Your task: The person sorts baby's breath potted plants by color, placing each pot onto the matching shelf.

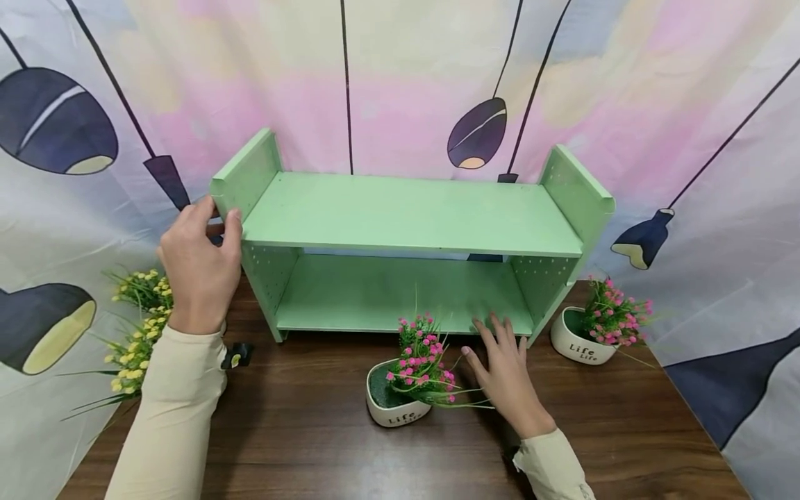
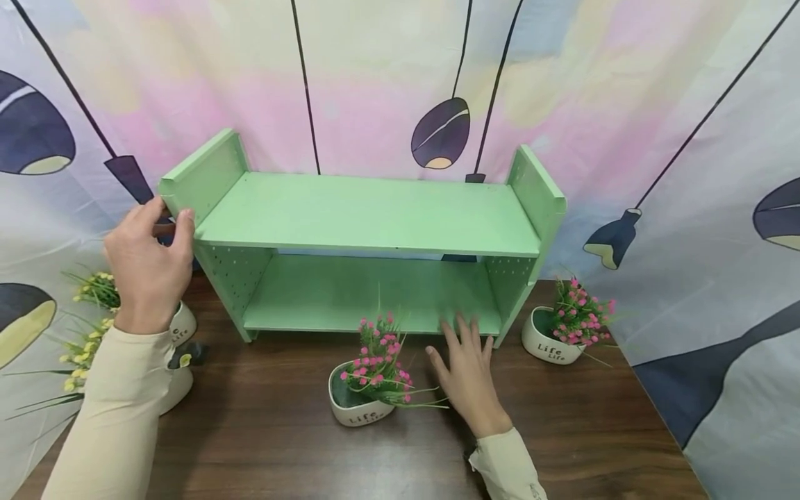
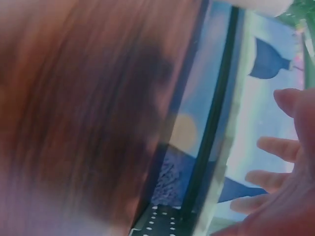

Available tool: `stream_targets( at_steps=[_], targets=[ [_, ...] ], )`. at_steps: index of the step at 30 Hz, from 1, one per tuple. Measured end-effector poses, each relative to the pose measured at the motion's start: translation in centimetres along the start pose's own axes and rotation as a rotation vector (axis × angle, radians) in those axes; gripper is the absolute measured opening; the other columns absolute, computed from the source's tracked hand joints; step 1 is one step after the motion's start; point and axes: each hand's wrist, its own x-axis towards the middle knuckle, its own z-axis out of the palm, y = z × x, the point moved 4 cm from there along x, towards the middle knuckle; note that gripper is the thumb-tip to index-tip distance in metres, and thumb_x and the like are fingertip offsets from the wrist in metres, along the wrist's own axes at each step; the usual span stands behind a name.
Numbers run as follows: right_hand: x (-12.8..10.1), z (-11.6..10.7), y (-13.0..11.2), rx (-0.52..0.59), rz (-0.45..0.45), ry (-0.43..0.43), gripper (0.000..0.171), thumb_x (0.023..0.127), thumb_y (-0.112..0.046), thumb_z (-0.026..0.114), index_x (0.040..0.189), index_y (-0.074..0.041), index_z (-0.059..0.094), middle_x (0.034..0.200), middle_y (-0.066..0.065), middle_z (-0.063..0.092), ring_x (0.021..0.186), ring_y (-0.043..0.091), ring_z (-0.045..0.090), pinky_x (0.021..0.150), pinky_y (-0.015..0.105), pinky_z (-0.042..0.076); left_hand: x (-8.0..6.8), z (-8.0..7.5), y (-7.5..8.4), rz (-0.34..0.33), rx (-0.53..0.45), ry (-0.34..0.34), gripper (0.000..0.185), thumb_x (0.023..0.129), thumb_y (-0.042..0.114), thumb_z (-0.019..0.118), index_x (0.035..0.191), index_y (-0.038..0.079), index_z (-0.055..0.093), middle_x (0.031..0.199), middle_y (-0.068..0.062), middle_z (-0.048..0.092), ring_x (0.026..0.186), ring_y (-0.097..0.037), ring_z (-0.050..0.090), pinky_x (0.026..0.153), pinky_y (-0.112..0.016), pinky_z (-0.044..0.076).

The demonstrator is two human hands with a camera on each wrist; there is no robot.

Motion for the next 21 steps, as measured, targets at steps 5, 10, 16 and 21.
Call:
stream_targets(
  at_steps=[5, 10, 16, 21],
  targets=[
    [-1.0, -1.4, -1.2, 0.156, -0.065, -0.014, 0.044, 0.103, -0.023, 0.073, 0.142, -0.005, 0.064, 0.16, 0.018, 0.047, 0.151, 0.044, 0.038, 0.114, 0.069, 0.036, 0.0, 0.0, -0.1, 0.013, 0.0, 0.008, 0.025, 0.106, 0.023, 0.066, 0.108, -0.001, 0.074, 0.107, -0.024, 0.074, 0.089, -0.044, 0.076, 0.076, -0.064, 0.054],
    [-1.6, -1.9, -2.2, 0.372, -0.085, -0.134, 0.024, 0.101, -0.019, 0.073, 0.125, -0.014, 0.075, 0.135, 0.001, 0.069, 0.13, 0.025, 0.064, 0.104, 0.054, 0.053, -0.1, -0.1, 0.0, 0.016, -0.001, 0.013, 0.024, 0.106, 0.021, 0.066, 0.107, -0.002, 0.072, 0.109, -0.025, 0.073, 0.09, -0.044, 0.076, 0.075, -0.064, 0.054],
    [-2.0, -1.0, -3.0, 0.548, -0.215, -0.238, 0.015, 0.101, -0.012, 0.073, 0.114, -0.018, 0.078, 0.119, -0.003, 0.074, 0.115, 0.012, 0.068, 0.098, 0.042, 0.057, -0.1, -0.1, 0.0, 0.013, 0.001, 0.004, 0.022, 0.106, 0.02, 0.066, 0.102, -0.002, 0.071, 0.107, -0.025, 0.073, 0.091, -0.044, 0.076, 0.074, -0.064, 0.054],
    [-2.0, -0.1, -3.5, 0.596, -0.326, -0.271, 0.017, 0.098, -0.005, 0.074, 0.11, -0.015, 0.079, 0.119, 0.002, 0.074, 0.116, 0.011, 0.066, 0.098, 0.033, 0.057, -0.1, 0.0, -0.1, 0.002, -0.007, 0.012, 0.024, 0.106, 0.022, 0.066, 0.108, 0.0, 0.073, 0.109, -0.022, 0.074, 0.091, -0.043, 0.077, 0.073, -0.065, 0.052]
  ],
)
